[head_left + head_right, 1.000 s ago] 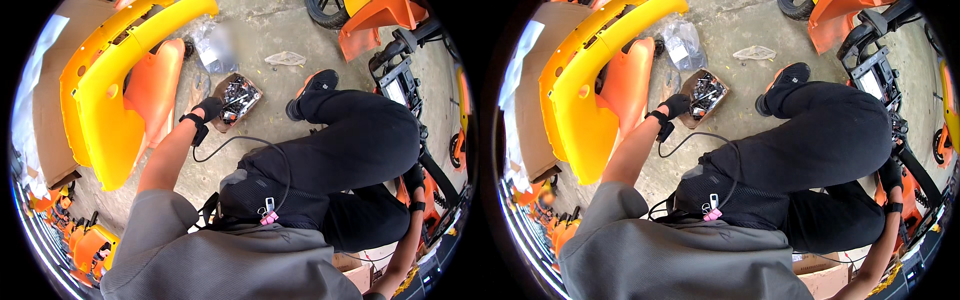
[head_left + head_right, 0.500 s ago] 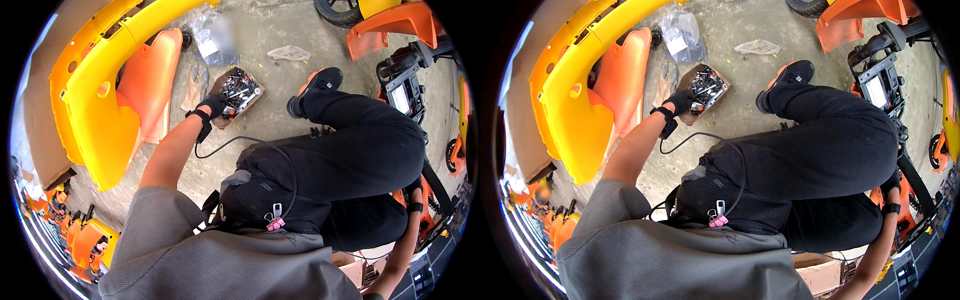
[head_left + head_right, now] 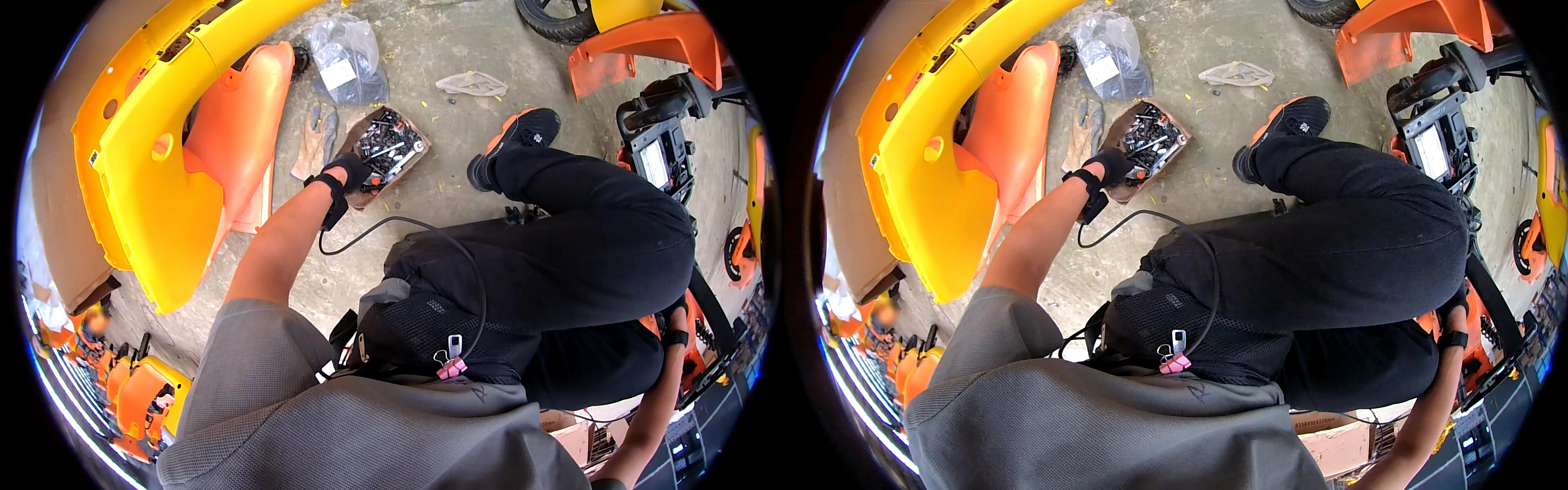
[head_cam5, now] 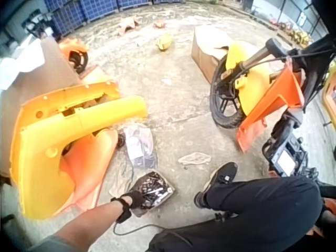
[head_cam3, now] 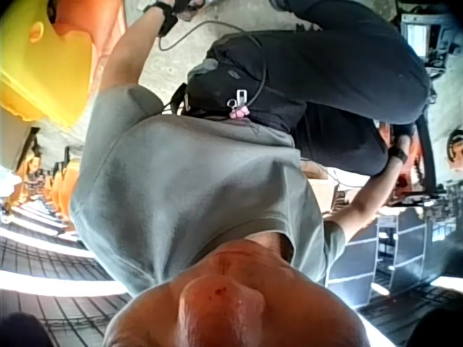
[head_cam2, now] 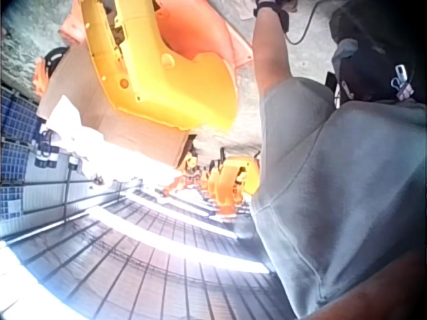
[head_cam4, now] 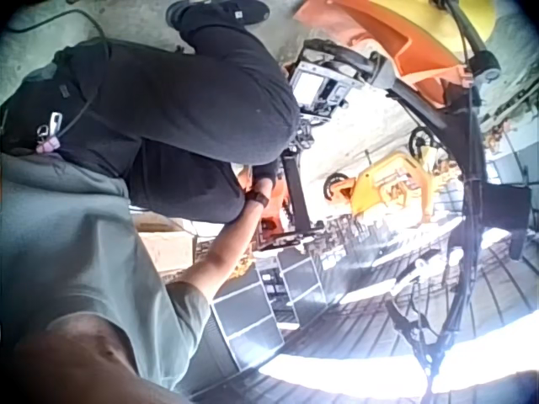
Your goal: The person connects and organizes electrical wires and yellow connectors on the frame of an orange vehicle using their gloved hands.
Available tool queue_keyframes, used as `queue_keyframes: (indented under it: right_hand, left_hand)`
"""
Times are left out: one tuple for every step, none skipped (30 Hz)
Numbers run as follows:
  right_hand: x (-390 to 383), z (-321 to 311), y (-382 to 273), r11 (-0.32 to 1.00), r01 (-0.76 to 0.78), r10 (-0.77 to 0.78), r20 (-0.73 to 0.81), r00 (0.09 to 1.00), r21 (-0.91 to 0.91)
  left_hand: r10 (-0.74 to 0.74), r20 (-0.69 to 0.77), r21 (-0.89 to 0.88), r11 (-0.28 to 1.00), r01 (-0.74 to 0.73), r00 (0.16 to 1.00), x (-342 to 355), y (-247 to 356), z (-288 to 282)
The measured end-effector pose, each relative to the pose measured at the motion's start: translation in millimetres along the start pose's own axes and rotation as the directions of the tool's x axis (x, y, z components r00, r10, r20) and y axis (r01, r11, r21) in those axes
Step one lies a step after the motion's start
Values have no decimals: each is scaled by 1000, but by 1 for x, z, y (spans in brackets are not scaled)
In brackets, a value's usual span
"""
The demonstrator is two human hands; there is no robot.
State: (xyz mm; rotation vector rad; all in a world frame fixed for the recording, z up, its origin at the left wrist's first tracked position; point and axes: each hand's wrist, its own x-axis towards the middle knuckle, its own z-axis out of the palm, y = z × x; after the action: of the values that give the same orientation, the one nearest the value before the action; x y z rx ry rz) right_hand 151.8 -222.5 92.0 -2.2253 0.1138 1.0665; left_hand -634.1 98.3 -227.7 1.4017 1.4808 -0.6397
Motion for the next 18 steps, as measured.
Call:
queue_keyframes:
  right_hand:
    - [0,0,2,1000,11,-11,12,1000,3]
    - [1,0,3,1000,6,-6,2,1000,2]
    - [1,-1,4,1000,1,-1,-5,1000,1]
    - [-1,-4,0,1000,2,-2,-20,1000,-10]
    - [0,-5,-4,1000,4,-4,-7,1000,-4]
    - [2,-5,-7,1000,5,-5,6,1000,2]
    - [3,-4,-6,1000,2,-2,22,1000,16]
    - [3,-4,-6,1000,-7,7,22,1000,11]
    - [3,-4,-7,1000,-16,16,21,1000,6]
    - [3,-2,-7,1000,-28,28,23,999,2]
    - [2,0,-6,1000,-23,23,22,999,-2]
    - [0,2,-5,1000,-17,17,20,1000,-7]
    - [-4,2,-5,1000,-11,12,13,1000,-11]
    - [-8,4,-4,999,-36,36,-6,999,-15]
    - [-11,6,-3,998,-62,61,-26,998,-18]
    - [-11,5,-5,998,-50,48,-48,998,-35]
    - [-12,3,-6,998,-40,37,-71,997,-53]
    - [-11,3,-6,997,-4,-4,-93,996,-83]
  left_hand:
    - [-21,-26,-67,998,20,999,0,7,-1]
    - [-12,-56,-87,996,7,998,-1,13,-3]
    - [-5,-84,-100,995,-4,996,-4,17,-4]
    - [9,-103,-117,993,-21,995,-4,19,-2]
    - [21,-122,-113,993,-35,992,-6,20,0]
    - [26,-137,-111,993,-42,990,-9,20,2]
    - [29,-156,-98,994,-45,987,-12,18,-1]
    - [27,-168,-86,995,-42,985,-14,19,-1]
    - [24,-181,-68,997,-37,983,-16,20,-1]
    - [18,-194,-51,998,-29,981,-20,23,-3]
    - [11,-206,-36,999,-19,978,-24,25,-3]
    - [-6,-224,-14,1000,3,974,-28,31,-3]
    - [-25,-242,12,1000,29,970,-34,39,-5]
    - [-60,-264,40,996,73,963,-40,45,-5]
    - [-104,-296,72,989,130,950,-46,52,-6]
    - [-140,-329,81,981,175,934,-47,57,-5]
    - [-153,-353,87,977,195,923,-47,60,-3]
    - [-96,-363,69,989,130,927,-42,59,1]
